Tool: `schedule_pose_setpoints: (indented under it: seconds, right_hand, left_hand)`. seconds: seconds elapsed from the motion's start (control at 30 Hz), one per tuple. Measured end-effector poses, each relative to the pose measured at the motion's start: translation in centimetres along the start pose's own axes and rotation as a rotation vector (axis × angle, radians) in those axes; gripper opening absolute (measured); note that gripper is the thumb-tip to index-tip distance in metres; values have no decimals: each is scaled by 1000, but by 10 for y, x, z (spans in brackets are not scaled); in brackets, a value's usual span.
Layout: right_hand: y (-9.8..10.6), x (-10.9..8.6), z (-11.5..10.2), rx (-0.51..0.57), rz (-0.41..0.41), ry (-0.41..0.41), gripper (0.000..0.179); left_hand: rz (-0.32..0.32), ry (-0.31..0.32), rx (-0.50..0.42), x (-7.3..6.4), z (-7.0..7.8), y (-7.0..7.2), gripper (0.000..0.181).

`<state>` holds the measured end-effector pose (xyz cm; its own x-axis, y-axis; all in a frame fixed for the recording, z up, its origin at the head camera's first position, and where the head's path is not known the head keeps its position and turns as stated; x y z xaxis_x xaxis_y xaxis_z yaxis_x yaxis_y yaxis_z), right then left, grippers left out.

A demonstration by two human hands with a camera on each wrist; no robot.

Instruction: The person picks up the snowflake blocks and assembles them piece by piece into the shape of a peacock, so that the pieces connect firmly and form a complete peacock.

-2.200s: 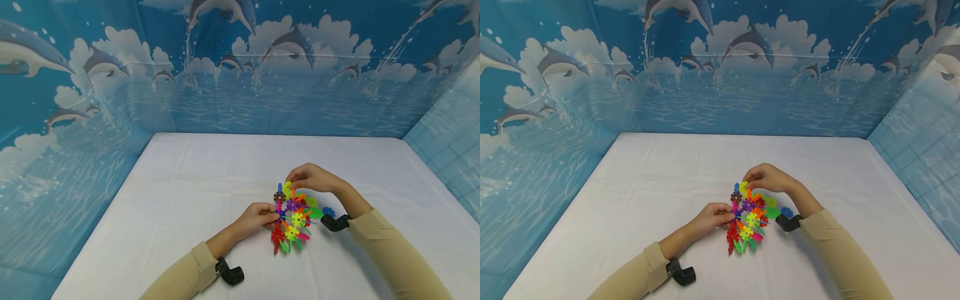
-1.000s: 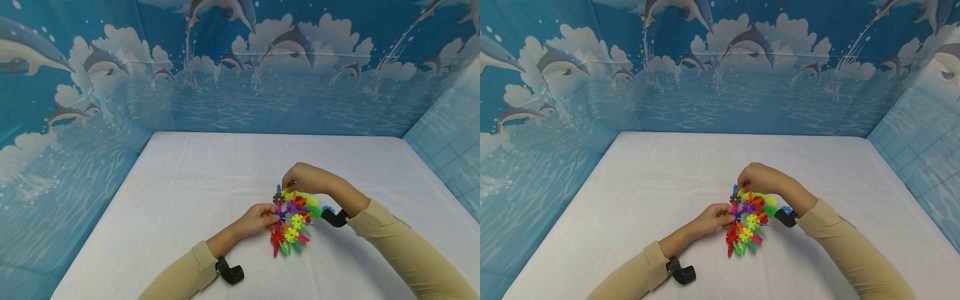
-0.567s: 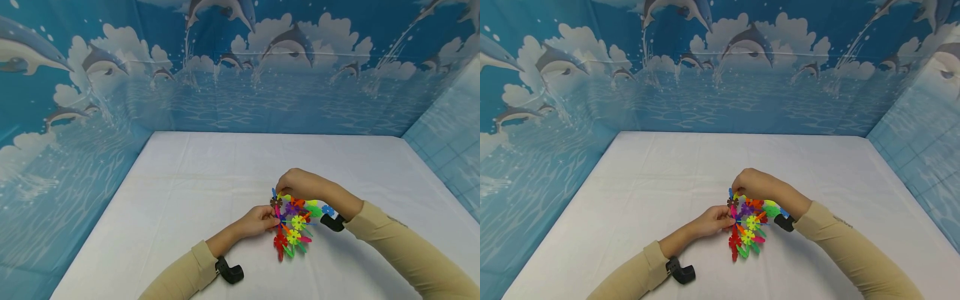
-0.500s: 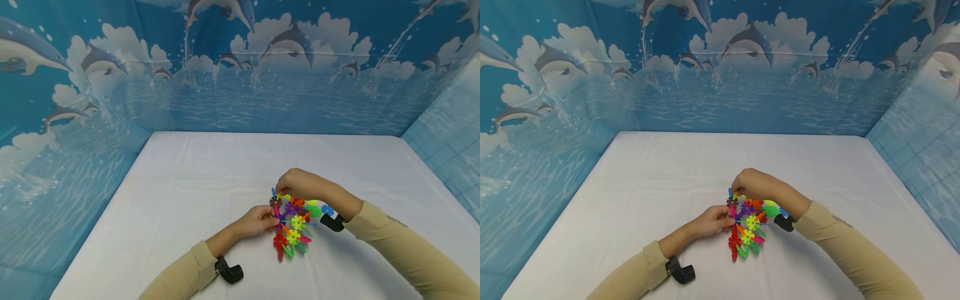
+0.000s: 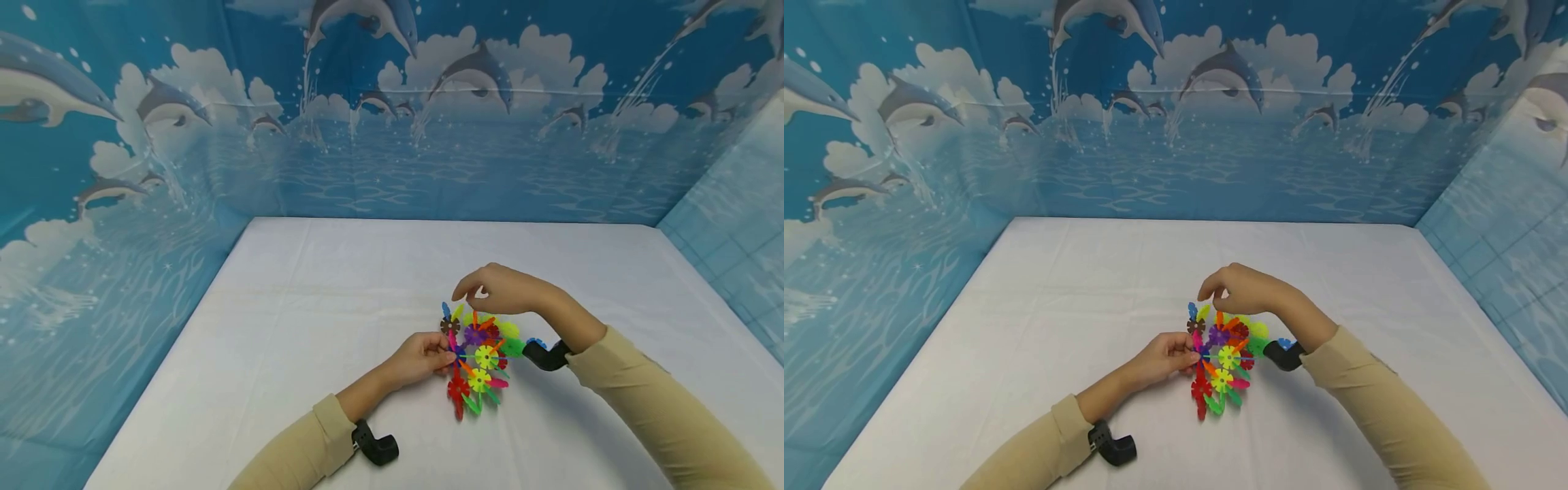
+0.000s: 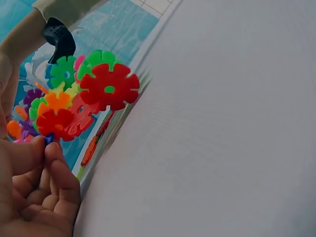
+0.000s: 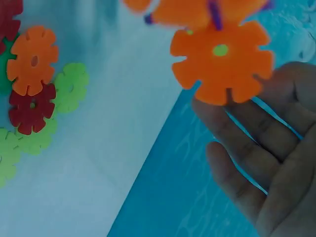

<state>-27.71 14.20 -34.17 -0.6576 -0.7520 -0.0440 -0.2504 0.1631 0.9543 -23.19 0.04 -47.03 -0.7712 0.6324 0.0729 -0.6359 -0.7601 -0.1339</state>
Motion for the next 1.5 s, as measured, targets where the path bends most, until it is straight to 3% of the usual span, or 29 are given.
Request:
schedule_pose_setpoints:
  seconds: [0.17, 0.27, 0.5, 0.8, 1.03, 1.2, 1.37, 1.5]
  right_hand:
    - [13, -18, 14, 117, 214, -123, 19]
    - [10, -32, 25, 178, 279, -193, 17]
    - [-8, -61, 45, 324, 305, -272, 18]
    - [-30, -88, 65, 424, 308, -389, 25]
    - [-47, -98, 74, 490, 303, -430, 26]
    - [-55, -101, 77, 517, 300, -451, 27]
    - [-60, -102, 79, 518, 303, -474, 27]
    - [-61, -103, 80, 504, 308, -490, 27]
  left_hand:
    - [136, 6, -98, 1, 1, 7, 10]
    - [234, -11, -178, 4, 0, 15, 8]
    - [441, 2, -400, 5, -2, 30, 9]
    - [696, 64, -693, 9, -4, 39, 12]
    - [919, 69, -768, 10, -3, 50, 23]
    - [976, 89, -787, 11, 0, 55, 23]
    - [973, 132, -756, 12, 1, 56, 10]
    - [968, 153, -728, 14, 1, 58, 11]
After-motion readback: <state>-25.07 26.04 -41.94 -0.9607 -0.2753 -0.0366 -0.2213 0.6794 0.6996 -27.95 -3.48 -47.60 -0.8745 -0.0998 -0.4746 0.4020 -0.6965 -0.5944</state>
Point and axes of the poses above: each hand's wrist, its own x-axis towards the middle knuckle, its own y-axis out of the back of the hand, z = x × y, the point moved 5 cm from there along x, towards the middle knuckle, and after that the axes turned 12 degrees about -x, right-handed, at the moved point
